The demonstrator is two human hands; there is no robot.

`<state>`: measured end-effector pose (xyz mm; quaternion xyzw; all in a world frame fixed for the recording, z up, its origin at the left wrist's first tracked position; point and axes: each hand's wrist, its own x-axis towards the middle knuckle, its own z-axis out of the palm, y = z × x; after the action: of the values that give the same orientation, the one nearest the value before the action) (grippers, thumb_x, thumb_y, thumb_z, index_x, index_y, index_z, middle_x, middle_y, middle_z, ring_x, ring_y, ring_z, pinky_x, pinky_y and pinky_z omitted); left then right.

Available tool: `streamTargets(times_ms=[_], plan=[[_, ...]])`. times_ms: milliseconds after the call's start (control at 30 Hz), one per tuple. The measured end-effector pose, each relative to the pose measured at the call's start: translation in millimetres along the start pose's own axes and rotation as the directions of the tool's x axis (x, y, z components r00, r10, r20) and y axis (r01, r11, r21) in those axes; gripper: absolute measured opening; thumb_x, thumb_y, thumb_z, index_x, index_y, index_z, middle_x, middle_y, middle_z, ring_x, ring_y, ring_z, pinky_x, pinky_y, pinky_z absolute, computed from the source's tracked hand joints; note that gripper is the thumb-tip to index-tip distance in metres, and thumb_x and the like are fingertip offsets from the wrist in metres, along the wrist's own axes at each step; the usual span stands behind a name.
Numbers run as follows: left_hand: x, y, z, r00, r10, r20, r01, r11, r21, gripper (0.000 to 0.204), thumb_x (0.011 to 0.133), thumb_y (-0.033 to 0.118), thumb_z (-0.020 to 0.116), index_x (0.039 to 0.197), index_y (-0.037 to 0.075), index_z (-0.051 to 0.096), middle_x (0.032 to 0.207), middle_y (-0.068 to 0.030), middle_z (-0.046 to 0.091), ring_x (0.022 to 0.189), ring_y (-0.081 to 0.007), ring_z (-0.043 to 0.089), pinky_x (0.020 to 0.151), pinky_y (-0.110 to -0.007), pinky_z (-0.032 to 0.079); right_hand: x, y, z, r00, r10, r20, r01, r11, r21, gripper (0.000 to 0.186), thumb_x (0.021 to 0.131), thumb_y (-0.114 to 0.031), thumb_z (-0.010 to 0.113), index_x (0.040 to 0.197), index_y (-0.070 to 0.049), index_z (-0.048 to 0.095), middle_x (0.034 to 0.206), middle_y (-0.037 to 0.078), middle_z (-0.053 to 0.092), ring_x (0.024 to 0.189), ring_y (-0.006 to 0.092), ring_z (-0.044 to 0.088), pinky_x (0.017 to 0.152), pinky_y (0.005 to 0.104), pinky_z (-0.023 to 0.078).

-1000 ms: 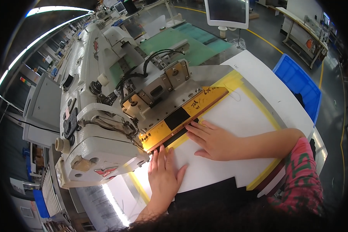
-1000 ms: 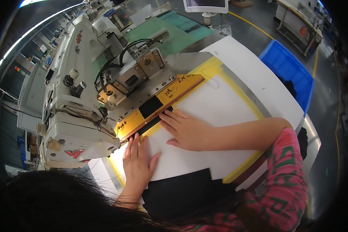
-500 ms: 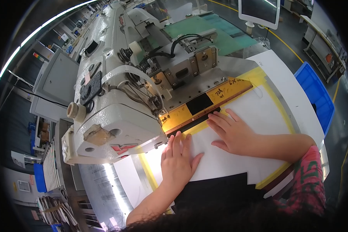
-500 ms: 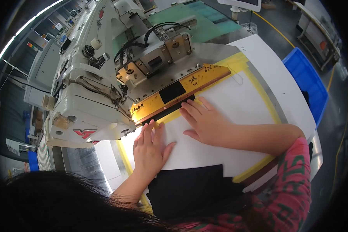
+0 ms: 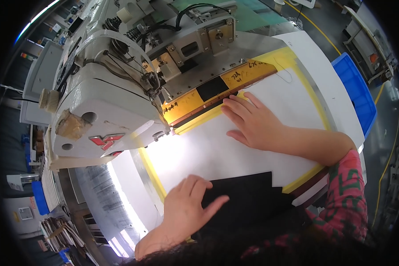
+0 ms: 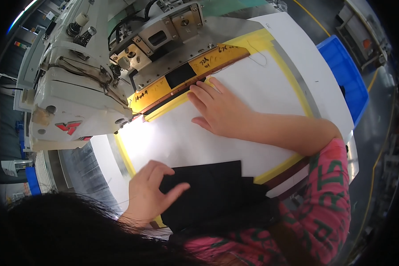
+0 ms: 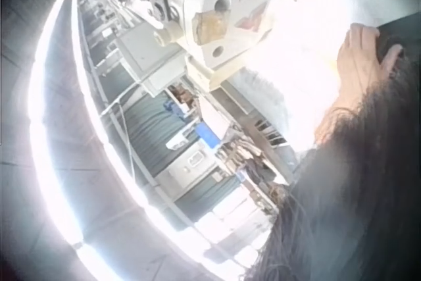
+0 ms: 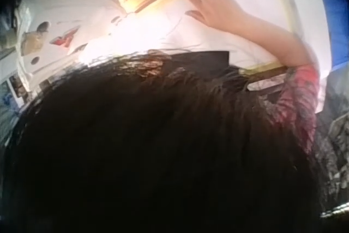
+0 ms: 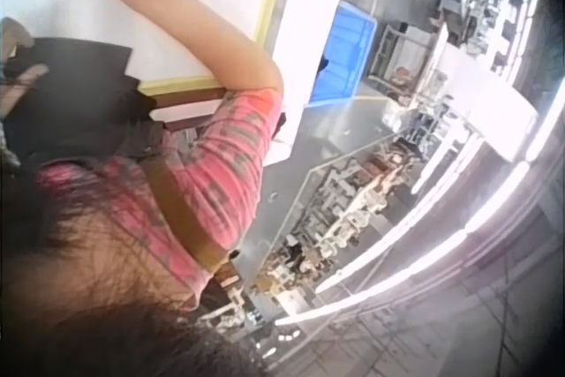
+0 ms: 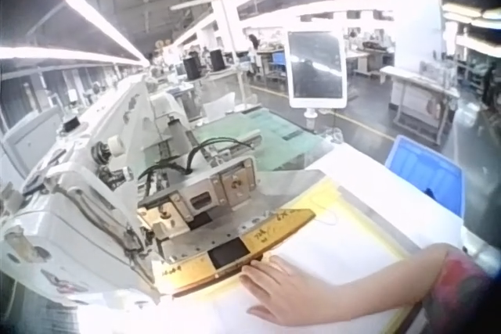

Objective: Sewing leather pieces using an industrial sewing machine.

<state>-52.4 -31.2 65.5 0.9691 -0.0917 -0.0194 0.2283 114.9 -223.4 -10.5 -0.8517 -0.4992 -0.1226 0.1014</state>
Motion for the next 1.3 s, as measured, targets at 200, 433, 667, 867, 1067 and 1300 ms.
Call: streamTargets(times_ms=[200,433,667,867,1067,1300], plan=[[-40.1,4.6,22.6,0.976,-0.151,0.155,0.157,0.987,-0.027,0.034,0.076,0.031,0.076,0.093,0.006,0.06,0.085,-0.0084,0.059,0.074,-0.029,0.062,0.063,-0.036,0.05,-0.9,5.5,5.7,0.993,-0.078,-0.094,0.078,0.997,-0.01,0.047,0.089,-0.038,0.058,0.12,-0.001,0.055,0.127,0.015,0.053,0.123,0.031,0.047,0.107,0.0459,0.031],[-1.4,5.3,-10.6,0.981,-0.14,0.135,0.16,0.975,-0.155,0.025,0.077,0.023,0.077,0.089,0.005,0.064,0.082,-0.0097,0.063,0.075,-0.0308,0.063,0.067,-0.037,0.051,-10.8,-40.3,-53.3,0.968,-0.216,0.132,-0.017,0.466,0.885,0.033,0.089,-0.029,0.062,0.11,-0.004,0.064,0.099,0.011,0.068,0.089,0.0283,0.064,0.081,0.0388,0.049],[43.7,-32.7,23.3,0.919,0.174,-0.355,-0.112,0.976,0.189,0.038,0.076,0.019,0.075,0.108,0.007,0.06,0.115,-0.0101,0.058,0.107,-0.0307,0.058,0.086,-0.041,0.047,22.5,17.9,-13.9,0.887,0.311,0.341,-0.461,0.572,0.678,0.027,0.086,-0.024,0.067,0.098,-0.001,0.069,0.085,0.014,0.069,0.077,0.0244,0.065,0.072,0.0328,0.049],[48.4,-49.7,43.4,0.966,0.073,-0.248,0.017,0.938,0.345,0.053,0.083,0.035,0.068,0.123,0.003,0.056,0.134,-0.0172,0.051,0.123,-0.033,0.05,0.102,-0.043,0.04,43.3,36.0,-12.0,0.905,0.306,0.296,-0.422,0.731,0.536,0.027,0.083,-0.026,0.07,0.091,0.0,0.069,0.08,0.016,0.067,0.075,0.0292,0.065,0.07,0.0344,0.049],[45.5,-53.8,46.3,0.97,0.047,-0.237,0.028,0.953,0.303,0.06,0.082,0.035,0.07,0.128,0.002,0.052,0.14,-0.0167,0.045,0.127,-0.033,0.046,0.104,-0.044,0.037,44.3,34.3,-7.0,0.893,0.374,0.252,-0.449,0.691,0.566,0.028,0.082,-0.027,0.07,0.09,0.0,0.069,0.078,0.017,0.067,0.073,0.0308,0.065,0.068,0.0361,0.049],[45.5,-53.7,48.5,0.968,0.045,-0.247,0.038,0.946,0.322,0.06,0.081,0.035,0.07,0.129,0.004,0.053,0.14,-0.0166,0.045,0.128,-0.0347,0.044,0.103,-0.044,0.035,46.0,32.2,-12.4,0.877,0.421,0.231,-0.48,0.77,0.421,0.027,0.084,-0.03,0.067,0.086,-0.004,0.069,0.078,0.015,0.067,0.077,0.0328,0.064,0.069,0.0408,0.049]])
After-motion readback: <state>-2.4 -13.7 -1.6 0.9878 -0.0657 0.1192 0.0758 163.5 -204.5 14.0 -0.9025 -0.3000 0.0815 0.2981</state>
